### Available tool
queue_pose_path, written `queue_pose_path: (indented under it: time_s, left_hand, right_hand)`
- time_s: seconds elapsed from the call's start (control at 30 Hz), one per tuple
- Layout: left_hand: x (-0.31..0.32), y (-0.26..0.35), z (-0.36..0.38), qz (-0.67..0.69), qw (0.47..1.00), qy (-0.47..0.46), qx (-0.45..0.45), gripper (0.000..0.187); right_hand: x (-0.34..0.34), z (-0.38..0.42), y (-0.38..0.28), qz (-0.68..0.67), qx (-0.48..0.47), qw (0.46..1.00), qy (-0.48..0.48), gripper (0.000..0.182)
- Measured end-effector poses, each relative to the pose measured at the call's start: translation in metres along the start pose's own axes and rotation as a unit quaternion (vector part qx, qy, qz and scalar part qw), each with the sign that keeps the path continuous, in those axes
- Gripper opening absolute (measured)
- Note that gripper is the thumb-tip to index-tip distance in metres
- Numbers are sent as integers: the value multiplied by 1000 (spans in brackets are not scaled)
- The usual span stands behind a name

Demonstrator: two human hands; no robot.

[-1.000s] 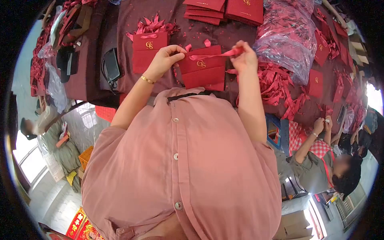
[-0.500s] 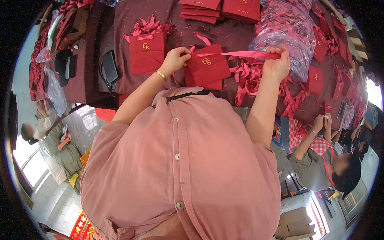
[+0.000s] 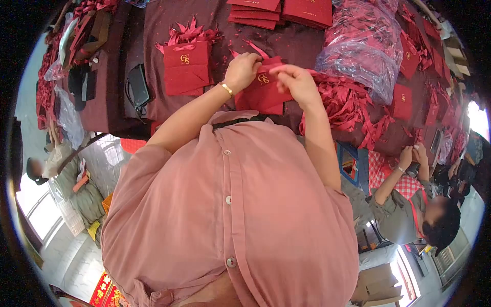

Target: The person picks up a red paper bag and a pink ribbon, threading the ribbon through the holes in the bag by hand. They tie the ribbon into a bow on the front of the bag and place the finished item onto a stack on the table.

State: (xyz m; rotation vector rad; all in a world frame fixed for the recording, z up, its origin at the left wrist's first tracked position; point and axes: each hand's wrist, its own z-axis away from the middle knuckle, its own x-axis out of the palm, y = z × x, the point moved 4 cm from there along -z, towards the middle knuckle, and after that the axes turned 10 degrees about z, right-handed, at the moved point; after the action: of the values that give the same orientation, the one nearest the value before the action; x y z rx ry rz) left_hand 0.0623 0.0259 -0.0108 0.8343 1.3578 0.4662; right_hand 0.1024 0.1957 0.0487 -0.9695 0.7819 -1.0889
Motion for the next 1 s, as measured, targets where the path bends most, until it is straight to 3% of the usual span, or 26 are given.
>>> queue_pose_path:
  time_s: [0.03, 0.1, 0.17, 0.27, 0.3, 0.37, 0.43, 0.6, 0.67, 1.0]
  left_hand:
    - [1, -2, -1, -9, 1000, -8, 2, 20]
    - [2, -3, 0, -16, 1000, -17, 3, 21]
    - [-1, -2, 2, -11, 1000, -20, 8, 23]
    - [-1, -2, 3, 7, 1000, -22, -11, 23]
    - [-3, -1, 3, 6, 1000, -22, -10, 23]
    - [-4, 0, 3, 78, 995, -52, -47, 24]
    - [-10, 3, 2, 117, 988, -72, -73, 25]
    - [-25, 13, 7, 192, 970, -104, -106, 26]
    - [-32, 19, 10, 242, 954, -104, -140, 25]
    - [-43, 34, 15, 289, 946, -73, -128, 19]
  right_hand:
    - [-4, 9, -10, 1, 0, 1000, -1, 21]
    - [0, 34, -26, -13, 85, 971, -221, 23]
    - [-4, 44, -28, -28, 110, 967, -227, 19]
    - [-16, 38, -12, -12, 112, 990, -79, 9]
    - [-14, 33, -1, -13, 111, 991, -79, 9]
    - [-19, 23, 14, 25, 66, 996, 57, 8]
    - [-14, 17, 19, 7, 55, 996, 75, 9]
    - [-8, -3, 16, 165, -68, 965, 190, 14]
    - [-3, -2, 9, 187, -62, 961, 195, 14]
    - [7, 3, -18, 254, -39, 943, 211, 14]
